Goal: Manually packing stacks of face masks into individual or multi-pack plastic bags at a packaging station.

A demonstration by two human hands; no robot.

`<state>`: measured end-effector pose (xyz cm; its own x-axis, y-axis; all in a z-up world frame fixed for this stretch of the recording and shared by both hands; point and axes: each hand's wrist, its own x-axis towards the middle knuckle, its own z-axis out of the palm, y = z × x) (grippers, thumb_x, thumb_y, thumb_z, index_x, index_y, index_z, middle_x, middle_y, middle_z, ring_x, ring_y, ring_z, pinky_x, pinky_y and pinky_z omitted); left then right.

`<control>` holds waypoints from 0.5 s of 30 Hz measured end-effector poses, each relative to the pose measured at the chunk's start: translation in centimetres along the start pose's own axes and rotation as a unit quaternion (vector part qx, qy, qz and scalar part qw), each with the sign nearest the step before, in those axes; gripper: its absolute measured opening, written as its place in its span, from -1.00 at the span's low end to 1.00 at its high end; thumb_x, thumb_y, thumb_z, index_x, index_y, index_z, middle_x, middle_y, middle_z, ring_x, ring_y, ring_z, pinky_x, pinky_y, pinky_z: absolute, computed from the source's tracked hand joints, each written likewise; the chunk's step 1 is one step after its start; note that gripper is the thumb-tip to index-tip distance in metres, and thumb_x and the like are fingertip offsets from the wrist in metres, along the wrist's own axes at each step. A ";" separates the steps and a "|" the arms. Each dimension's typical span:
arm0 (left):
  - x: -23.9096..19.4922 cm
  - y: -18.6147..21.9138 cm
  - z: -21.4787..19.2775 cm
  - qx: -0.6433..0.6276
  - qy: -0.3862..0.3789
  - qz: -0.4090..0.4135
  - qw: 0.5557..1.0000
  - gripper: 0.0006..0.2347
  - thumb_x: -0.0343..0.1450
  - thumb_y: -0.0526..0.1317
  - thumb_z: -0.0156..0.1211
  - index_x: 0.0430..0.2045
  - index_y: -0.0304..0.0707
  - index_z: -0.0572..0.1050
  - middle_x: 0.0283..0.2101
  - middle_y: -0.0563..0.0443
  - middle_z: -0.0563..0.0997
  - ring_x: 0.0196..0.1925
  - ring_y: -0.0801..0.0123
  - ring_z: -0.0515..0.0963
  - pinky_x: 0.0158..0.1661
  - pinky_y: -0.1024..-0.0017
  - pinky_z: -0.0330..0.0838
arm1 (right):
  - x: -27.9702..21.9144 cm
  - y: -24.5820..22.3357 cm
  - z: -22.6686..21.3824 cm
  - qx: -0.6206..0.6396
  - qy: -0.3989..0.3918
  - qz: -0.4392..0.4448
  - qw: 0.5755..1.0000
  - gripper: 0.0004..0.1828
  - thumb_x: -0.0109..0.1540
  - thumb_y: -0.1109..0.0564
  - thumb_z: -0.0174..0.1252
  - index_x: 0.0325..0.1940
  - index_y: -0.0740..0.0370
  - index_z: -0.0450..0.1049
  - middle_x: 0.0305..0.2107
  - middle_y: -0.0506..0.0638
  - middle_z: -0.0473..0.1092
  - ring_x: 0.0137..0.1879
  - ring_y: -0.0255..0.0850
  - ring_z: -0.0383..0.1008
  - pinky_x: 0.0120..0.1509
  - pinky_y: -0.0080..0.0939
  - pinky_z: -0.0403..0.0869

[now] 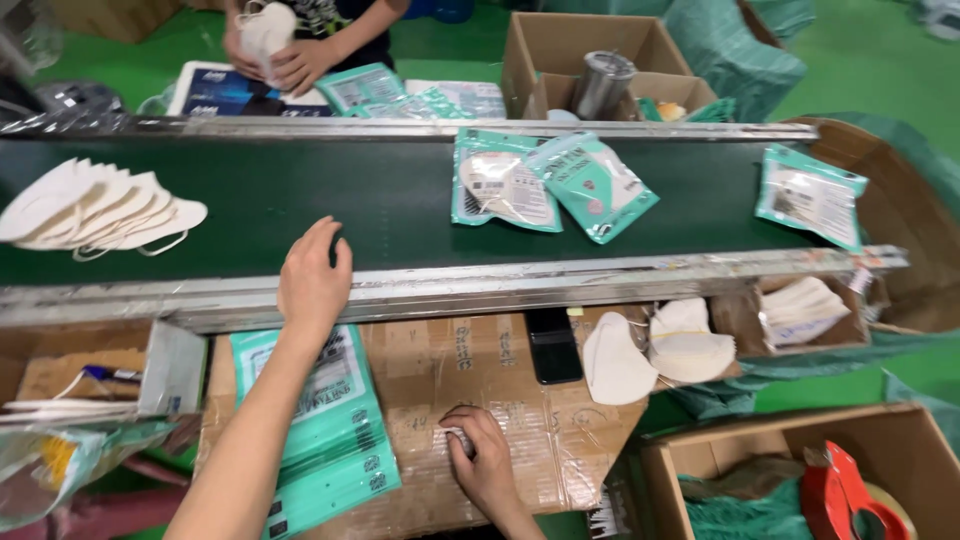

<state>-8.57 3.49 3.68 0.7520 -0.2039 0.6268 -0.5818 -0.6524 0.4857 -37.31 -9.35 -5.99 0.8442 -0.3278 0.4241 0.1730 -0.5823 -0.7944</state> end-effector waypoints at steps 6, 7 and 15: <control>-0.1 -0.2 -0.3 0.002 -0.014 0.020 1.000 -0.84 0.48 -0.29 0.16 -0.15 -0.37 0.61 0.15 -0.18 0.61 0.11 -0.06 0.59 0.12 0.14 0.47 | 0.0 -0.8 -0.1 -0.014 0.004 0.005 1.000 -0.83 0.16 0.36 0.21 -0.18 0.27 0.53 -0.16 0.11 0.50 0.02 0.05 0.52 0.09 -0.08 0.47; -0.1 -0.1 -0.2 -0.005 -0.014 0.022 1.000 -0.84 0.48 -0.29 0.16 -0.15 -0.37 0.61 0.15 -0.18 0.61 0.11 -0.06 0.59 0.12 0.14 0.47 | 0.0 -1.0 -0.2 -0.020 0.008 0.005 1.000 -0.83 0.16 0.36 0.21 -0.18 0.27 0.53 -0.16 0.11 0.50 0.02 0.05 0.52 0.09 -0.08 0.47; -0.4 -0.6 -0.2 -0.003 -0.013 0.024 1.000 -0.85 0.47 -0.29 0.16 -0.22 -0.39 0.63 0.15 -0.18 0.61 0.11 -0.07 0.58 0.08 0.13 0.47 | 0.1 -1.4 0.2 -0.030 -0.005 0.010 1.000 -0.84 0.17 0.36 0.20 -0.18 0.27 0.53 -0.16 0.10 0.50 0.02 0.04 0.53 0.10 -0.08 0.47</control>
